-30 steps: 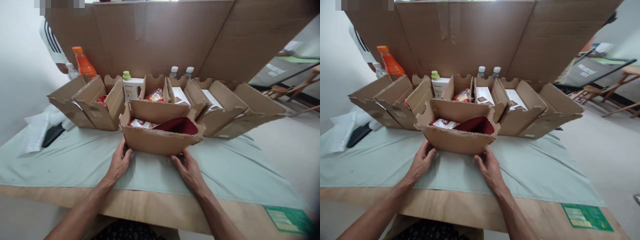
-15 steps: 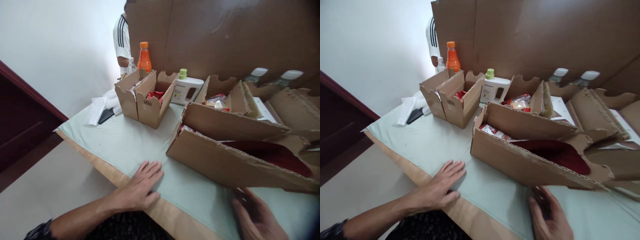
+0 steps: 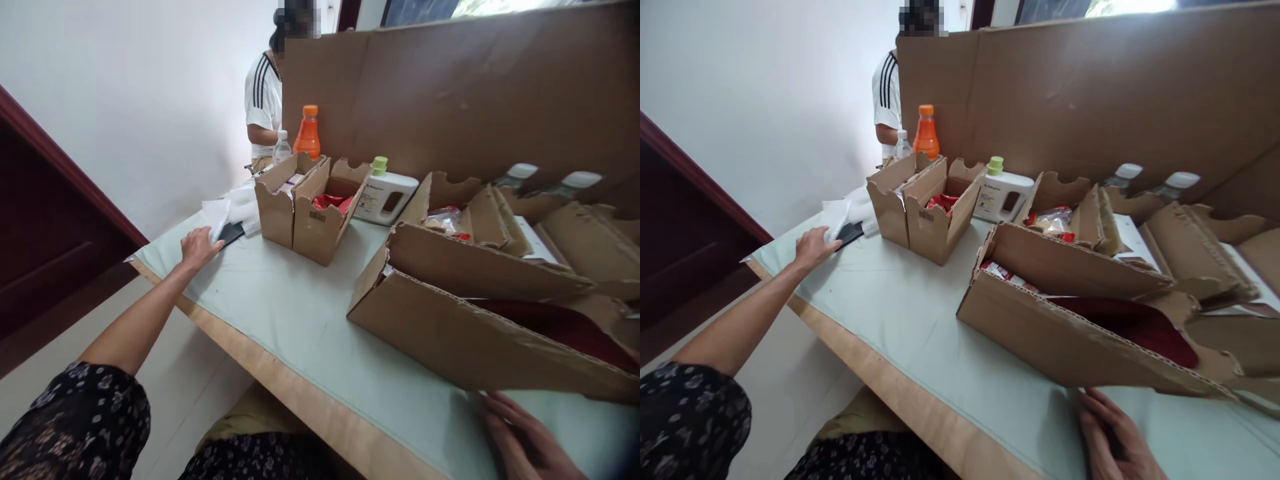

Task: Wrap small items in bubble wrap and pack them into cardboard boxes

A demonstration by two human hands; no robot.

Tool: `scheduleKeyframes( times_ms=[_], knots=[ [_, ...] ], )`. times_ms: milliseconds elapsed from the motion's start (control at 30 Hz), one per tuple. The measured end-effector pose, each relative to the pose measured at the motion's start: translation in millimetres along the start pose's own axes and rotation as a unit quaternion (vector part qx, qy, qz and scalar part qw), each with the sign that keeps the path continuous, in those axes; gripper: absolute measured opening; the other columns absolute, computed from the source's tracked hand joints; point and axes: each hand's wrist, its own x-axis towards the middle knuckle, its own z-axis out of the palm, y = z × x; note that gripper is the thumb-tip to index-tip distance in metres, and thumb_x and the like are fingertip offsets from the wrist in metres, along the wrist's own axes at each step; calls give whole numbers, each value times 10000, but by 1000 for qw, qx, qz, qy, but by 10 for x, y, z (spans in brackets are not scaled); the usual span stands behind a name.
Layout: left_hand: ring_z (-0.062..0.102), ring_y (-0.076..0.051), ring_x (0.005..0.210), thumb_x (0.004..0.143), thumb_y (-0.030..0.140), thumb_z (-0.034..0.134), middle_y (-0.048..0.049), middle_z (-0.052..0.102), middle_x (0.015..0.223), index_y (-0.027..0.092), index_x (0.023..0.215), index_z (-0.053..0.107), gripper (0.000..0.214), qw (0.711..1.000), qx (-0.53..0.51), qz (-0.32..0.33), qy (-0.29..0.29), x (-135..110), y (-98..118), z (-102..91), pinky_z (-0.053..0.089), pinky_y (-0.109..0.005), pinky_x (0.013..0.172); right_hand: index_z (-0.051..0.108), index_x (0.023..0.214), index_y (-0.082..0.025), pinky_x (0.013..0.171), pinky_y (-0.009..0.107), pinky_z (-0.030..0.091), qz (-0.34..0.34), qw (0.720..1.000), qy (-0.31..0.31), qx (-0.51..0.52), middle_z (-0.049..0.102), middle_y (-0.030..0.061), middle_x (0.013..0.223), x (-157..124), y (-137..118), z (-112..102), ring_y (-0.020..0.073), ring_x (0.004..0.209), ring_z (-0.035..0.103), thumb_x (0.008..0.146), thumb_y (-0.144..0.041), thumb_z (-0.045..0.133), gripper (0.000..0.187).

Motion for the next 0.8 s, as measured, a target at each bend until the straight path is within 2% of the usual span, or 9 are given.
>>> scheduleKeyframes(
  times_ms=[100,200,300,367,467,567,667,733,800],
  knots=[
    [717,-416,1137,802,240,561,-202,784,1104,130,996,737,284,999,-15,-14,45,14,-34,-56,542,-566,1018,765,977,-362,998,675,542,24,999,-33,7,777,106,1231,3,-80,-45,447,1102,735,776,-710,621,427],
    [719,-344,1185,876,218,474,-185,770,1194,126,1050,714,310,992,-44,27,111,-336,-48,-289,543,-486,1063,769,976,-306,1042,651,545,39,999,-19,2,776,97,1234,-72,-275,-81,422,1137,729,798,-689,607,453],
    [703,-274,1238,909,238,562,-130,767,1244,185,1037,686,186,976,-87,151,132,-1066,21,-493,503,-424,1144,767,1010,-252,1016,542,578,24,1000,3,14,768,115,1249,-242,-565,-79,352,1130,733,878,-586,603,395],
    [717,-288,1210,868,167,674,-113,779,1219,212,1068,679,206,915,-123,365,122,-1622,114,-542,518,-474,1127,764,1023,-238,978,466,591,1,999,0,42,736,117,1320,-352,-753,-60,303,1147,723,926,-522,599,342],
    [679,-276,1281,850,16,650,-86,781,1222,241,1149,663,374,836,-166,523,10,-2306,353,-438,526,-493,1118,754,1056,-236,920,400,602,-1,997,-9,78,707,124,1365,-443,-905,-60,265,1164,709,959,-467,616,286],
    [658,-271,1303,864,-25,582,-91,779,1242,224,1175,657,405,785,-205,580,-73,-2734,695,-178,525,-504,1109,752,1032,-221,889,396,609,19,995,-13,96,721,143,1322,-514,-857,-147,262,1130,722,957,-451,629,272],
    [644,-295,1315,892,7,554,-114,745,1313,211,1180,662,368,769,-177,588,-180,-2958,975,26,489,-566,1136,760,998,-216,928,417,605,39,991,-38,119,747,137,1269,-655,-723,-298,266,1129,730,962,-451,626,273],
    [594,-335,1375,900,91,596,-147,687,1399,206,1230,648,353,755,-162,587,-246,-3000,1066,52,412,-642,1189,763,1032,-223,984,432,590,50,989,-58,127,757,122,1258,-757,-664,-408,270,1168,720,978,-460,618,283],
    [526,-363,1439,896,157,634,-175,621,1471,204,1288,616,396,758,-159,578,-257,-2963,1091,23,332,-685,1229,756,1091,-233,994,427,588,54,988,-73,124,764,106,1253,-812,-653,-490,267,1184,716,996,-463,603,291]
  ],
)
